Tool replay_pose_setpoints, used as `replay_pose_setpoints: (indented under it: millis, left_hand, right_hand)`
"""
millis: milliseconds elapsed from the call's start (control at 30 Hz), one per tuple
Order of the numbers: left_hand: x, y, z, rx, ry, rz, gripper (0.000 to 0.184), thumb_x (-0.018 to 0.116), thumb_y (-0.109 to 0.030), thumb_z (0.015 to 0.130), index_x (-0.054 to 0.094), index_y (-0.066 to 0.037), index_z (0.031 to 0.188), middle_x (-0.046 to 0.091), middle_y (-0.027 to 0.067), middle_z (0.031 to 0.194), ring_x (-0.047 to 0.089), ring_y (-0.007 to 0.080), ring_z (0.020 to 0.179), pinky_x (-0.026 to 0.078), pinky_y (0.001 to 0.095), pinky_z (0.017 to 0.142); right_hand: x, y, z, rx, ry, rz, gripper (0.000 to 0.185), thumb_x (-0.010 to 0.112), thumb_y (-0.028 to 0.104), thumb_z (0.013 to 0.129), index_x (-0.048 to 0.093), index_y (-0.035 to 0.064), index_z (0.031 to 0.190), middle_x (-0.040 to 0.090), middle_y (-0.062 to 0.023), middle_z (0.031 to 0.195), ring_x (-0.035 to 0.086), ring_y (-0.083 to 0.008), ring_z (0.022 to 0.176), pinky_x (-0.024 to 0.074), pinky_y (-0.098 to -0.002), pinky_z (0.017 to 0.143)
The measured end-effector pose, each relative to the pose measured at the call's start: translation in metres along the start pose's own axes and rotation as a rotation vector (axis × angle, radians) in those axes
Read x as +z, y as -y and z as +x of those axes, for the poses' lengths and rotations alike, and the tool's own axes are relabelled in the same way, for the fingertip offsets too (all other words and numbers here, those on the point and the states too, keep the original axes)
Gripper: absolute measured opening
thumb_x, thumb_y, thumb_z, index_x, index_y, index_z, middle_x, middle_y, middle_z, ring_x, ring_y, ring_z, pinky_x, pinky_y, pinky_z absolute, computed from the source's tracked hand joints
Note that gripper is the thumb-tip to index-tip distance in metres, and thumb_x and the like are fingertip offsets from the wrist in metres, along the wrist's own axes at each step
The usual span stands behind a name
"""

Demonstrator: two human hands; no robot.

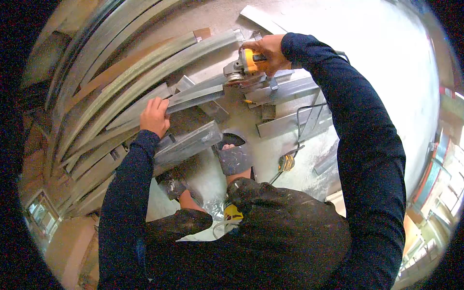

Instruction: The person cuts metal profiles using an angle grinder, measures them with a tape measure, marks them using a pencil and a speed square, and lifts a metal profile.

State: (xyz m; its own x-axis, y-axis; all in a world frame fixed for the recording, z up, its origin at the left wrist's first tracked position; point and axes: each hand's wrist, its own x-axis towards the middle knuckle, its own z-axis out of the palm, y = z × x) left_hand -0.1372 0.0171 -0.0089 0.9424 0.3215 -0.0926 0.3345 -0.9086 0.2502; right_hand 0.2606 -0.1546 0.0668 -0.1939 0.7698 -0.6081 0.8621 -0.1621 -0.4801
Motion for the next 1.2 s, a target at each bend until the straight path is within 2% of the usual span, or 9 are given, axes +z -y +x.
replay_pose_setpoints:
  millis: [267,367,500,567,633,900,967,1033,1200]
  left_hand:
    - [0.000,0.000,0.000,-0.010,0.008,0.006,0.051,0.073,-0.007,0.065,0.059,-0.011,0.114,0.059,0.0073,0.107,0.057,0.0323,0.102,0.054,0.0443,0.078]
    - [-0.001,0.000,0.000,-0.006,0.019,0.016,0.052,0.073,-0.007,0.065,0.059,-0.011,0.115,0.059,0.0069,0.110,0.057,0.0322,0.104,0.055,0.0437,0.079]
    - [-0.001,-0.001,0.000,-0.002,-0.003,0.026,0.052,0.073,-0.007,0.065,0.060,-0.012,0.116,0.060,0.0068,0.111,0.057,0.0322,0.104,0.055,0.0433,0.079]
    - [-0.003,-0.003,0.001,0.016,-0.067,0.030,0.047,0.070,-0.005,0.062,0.059,-0.013,0.107,0.056,0.0027,0.099,0.057,0.0282,0.097,0.055,0.0409,0.074]
    - [-0.004,-0.004,0.001,0.014,-0.060,0.034,0.047,0.071,-0.005,0.062,0.059,-0.013,0.106,0.056,0.0027,0.099,0.057,0.0282,0.097,0.055,0.0408,0.074]
    - [-0.004,-0.003,0.000,0.021,-0.059,0.033,0.047,0.072,-0.006,0.062,0.059,-0.013,0.106,0.056,0.0029,0.099,0.057,0.0281,0.097,0.055,0.0410,0.074]
    - [-0.002,0.001,-0.001,-0.038,0.089,0.023,0.058,0.074,-0.007,0.063,0.058,-0.013,0.119,0.059,0.0056,0.116,0.056,0.0327,0.110,0.055,0.0440,0.082]
    - [0.001,0.003,-0.003,-0.031,0.074,0.023,0.058,0.074,-0.007,0.064,0.058,-0.013,0.119,0.059,0.0056,0.117,0.056,0.0329,0.111,0.055,0.0442,0.082]
    - [0.001,0.002,-0.002,-0.026,0.052,0.022,0.056,0.072,-0.007,0.065,0.059,-0.013,0.119,0.061,0.0058,0.118,0.057,0.0335,0.111,0.056,0.0443,0.081]
  right_hand:
    - [-0.001,0.008,0.004,0.085,0.065,-0.014,0.109,0.088,0.020,0.055,0.033,0.0141,0.150,0.071,-0.0174,0.090,0.069,-0.0343,0.085,0.0537,-0.0419,0.077]
    - [0.001,0.004,0.006,-0.017,0.035,-0.040,0.098,0.084,0.021,0.060,0.037,0.0127,0.145,0.071,-0.0204,0.088,0.070,-0.0378,0.078,0.0577,-0.0433,0.079]
    - [0.002,0.006,0.007,0.028,0.046,-0.025,0.107,0.087,0.020,0.057,0.035,0.0109,0.149,0.069,-0.0183,0.084,0.069,-0.0341,0.082,0.0532,-0.0421,0.074]
    - [0.001,0.007,0.007,0.032,0.049,-0.024,0.106,0.087,0.020,0.057,0.035,0.0106,0.149,0.069,-0.0183,0.083,0.069,-0.0343,0.082,0.0531,-0.0421,0.074]
    - [0.000,0.007,0.007,0.009,0.047,-0.028,0.098,0.085,0.019,0.061,0.035,0.0134,0.145,0.072,-0.0202,0.088,0.070,-0.0365,0.077,0.0577,-0.0419,0.079]
    - [-0.003,0.011,0.009,0.047,0.075,0.015,0.099,0.086,0.017,0.060,0.036,0.0139,0.145,0.071,-0.0181,0.085,0.070,-0.0348,0.074,0.0559,-0.0425,0.074]
    - [-0.003,0.010,0.009,0.061,0.085,0.062,0.100,0.087,0.017,0.059,0.036,0.0141,0.145,0.071,-0.0177,0.084,0.069,-0.0346,0.074,0.0557,-0.0424,0.073]
    - [-0.010,0.020,0.002,-0.002,0.051,0.017,0.087,0.084,0.015,0.066,0.040,0.0094,0.140,0.071,-0.0166,0.082,0.070,-0.0315,0.081,0.0529,-0.0408,0.072]
    - [-0.005,0.013,0.007,0.006,0.056,0.014,0.093,0.085,0.016,0.062,0.039,0.0121,0.143,0.072,-0.0170,0.084,0.071,-0.0328,0.078,0.0547,-0.0410,0.073]
